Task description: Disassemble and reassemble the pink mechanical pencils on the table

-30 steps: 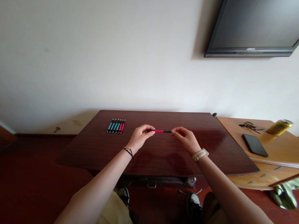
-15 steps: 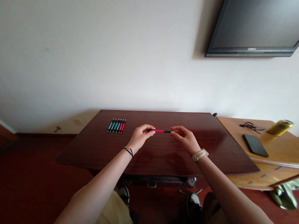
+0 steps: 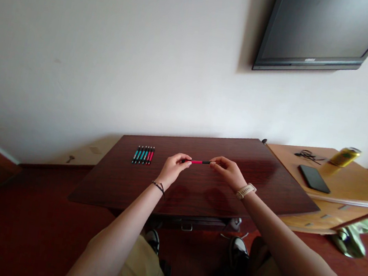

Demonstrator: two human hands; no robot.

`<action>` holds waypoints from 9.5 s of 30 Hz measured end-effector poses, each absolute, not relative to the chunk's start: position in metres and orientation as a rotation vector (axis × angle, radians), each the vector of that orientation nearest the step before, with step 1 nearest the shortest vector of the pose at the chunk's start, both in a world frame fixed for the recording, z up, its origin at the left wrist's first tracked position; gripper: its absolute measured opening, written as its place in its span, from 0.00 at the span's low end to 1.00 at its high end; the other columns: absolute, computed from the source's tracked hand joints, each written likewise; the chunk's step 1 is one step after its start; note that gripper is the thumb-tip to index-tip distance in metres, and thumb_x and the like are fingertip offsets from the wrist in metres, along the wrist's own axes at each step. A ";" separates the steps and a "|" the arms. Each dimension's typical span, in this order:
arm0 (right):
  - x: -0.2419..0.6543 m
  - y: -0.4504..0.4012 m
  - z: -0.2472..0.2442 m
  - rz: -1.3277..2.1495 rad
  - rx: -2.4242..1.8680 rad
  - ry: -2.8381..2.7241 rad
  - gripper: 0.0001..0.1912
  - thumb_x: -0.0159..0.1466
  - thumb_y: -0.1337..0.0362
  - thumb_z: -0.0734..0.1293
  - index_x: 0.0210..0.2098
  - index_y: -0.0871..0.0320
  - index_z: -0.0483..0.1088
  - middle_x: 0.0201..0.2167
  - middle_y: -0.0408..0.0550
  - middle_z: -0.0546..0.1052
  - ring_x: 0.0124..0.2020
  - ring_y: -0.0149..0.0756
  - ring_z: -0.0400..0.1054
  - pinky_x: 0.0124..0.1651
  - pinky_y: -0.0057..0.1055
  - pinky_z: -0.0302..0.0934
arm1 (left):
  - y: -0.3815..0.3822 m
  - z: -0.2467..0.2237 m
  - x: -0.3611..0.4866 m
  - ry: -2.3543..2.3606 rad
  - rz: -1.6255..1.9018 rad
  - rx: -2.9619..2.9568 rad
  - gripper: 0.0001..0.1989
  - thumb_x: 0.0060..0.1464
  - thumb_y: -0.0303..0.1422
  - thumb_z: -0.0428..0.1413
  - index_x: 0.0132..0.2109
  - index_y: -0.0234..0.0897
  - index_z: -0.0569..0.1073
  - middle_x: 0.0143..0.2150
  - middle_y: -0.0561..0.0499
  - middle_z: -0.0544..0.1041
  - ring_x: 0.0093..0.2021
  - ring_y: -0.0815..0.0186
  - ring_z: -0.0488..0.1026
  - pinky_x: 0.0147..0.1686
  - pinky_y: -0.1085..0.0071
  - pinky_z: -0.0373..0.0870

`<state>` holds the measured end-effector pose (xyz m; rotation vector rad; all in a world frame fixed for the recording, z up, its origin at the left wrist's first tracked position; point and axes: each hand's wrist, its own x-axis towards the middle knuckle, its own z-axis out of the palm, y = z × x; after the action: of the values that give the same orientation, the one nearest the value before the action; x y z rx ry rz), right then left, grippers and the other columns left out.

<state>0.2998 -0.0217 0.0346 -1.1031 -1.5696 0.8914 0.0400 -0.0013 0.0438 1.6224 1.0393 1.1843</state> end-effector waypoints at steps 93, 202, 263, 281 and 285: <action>0.293 -0.024 0.033 0.945 -1.105 -1.561 0.22 0.60 0.45 0.74 0.42 0.57 0.78 0.37 0.49 0.82 0.36 0.39 0.74 0.39 0.33 0.67 | -0.001 0.035 0.046 1.024 1.166 1.620 0.14 0.56 0.39 0.65 0.46 0.36 0.81 0.38 0.47 0.82 0.38 0.63 0.77 0.38 0.68 0.71; 0.300 0.007 -0.008 1.013 -0.990 -1.317 0.19 0.62 0.47 0.75 0.44 0.54 0.76 0.38 0.49 0.81 0.39 0.41 0.75 0.44 0.36 0.71 | 0.035 0.000 0.047 0.509 1.015 0.736 0.14 0.63 0.37 0.60 0.52 0.34 0.81 0.43 0.44 0.80 0.39 0.68 0.75 0.34 0.74 0.71; 0.300 0.010 -0.010 0.989 -0.954 -1.359 0.17 0.63 0.50 0.76 0.44 0.54 0.77 0.36 0.48 0.81 0.37 0.39 0.75 0.40 0.35 0.69 | 0.027 0.008 0.054 0.306 1.009 0.591 0.14 0.54 0.30 0.56 0.45 0.27 0.79 0.34 0.42 0.76 0.34 0.64 0.73 0.37 0.69 0.71; 0.297 0.009 -0.007 0.994 -0.961 -1.367 0.18 0.62 0.48 0.76 0.43 0.54 0.77 0.38 0.49 0.82 0.37 0.40 0.75 0.41 0.36 0.70 | 0.024 0.014 0.057 0.285 1.024 0.516 0.15 0.58 0.32 0.55 0.48 0.28 0.79 0.35 0.42 0.78 0.35 0.63 0.74 0.37 0.68 0.72; 0.297 0.009 -0.008 1.001 -0.959 -1.363 0.18 0.62 0.48 0.76 0.43 0.54 0.77 0.37 0.49 0.82 0.37 0.40 0.75 0.41 0.36 0.70 | 0.025 0.012 0.056 0.292 1.031 0.539 0.15 0.58 0.32 0.55 0.48 0.27 0.79 0.34 0.42 0.78 0.35 0.64 0.74 0.37 0.68 0.72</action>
<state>0.2973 0.0088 -0.0075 -0.9592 -1.3625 1.0009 0.0562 0.0250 0.0121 0.5391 0.2921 1.0309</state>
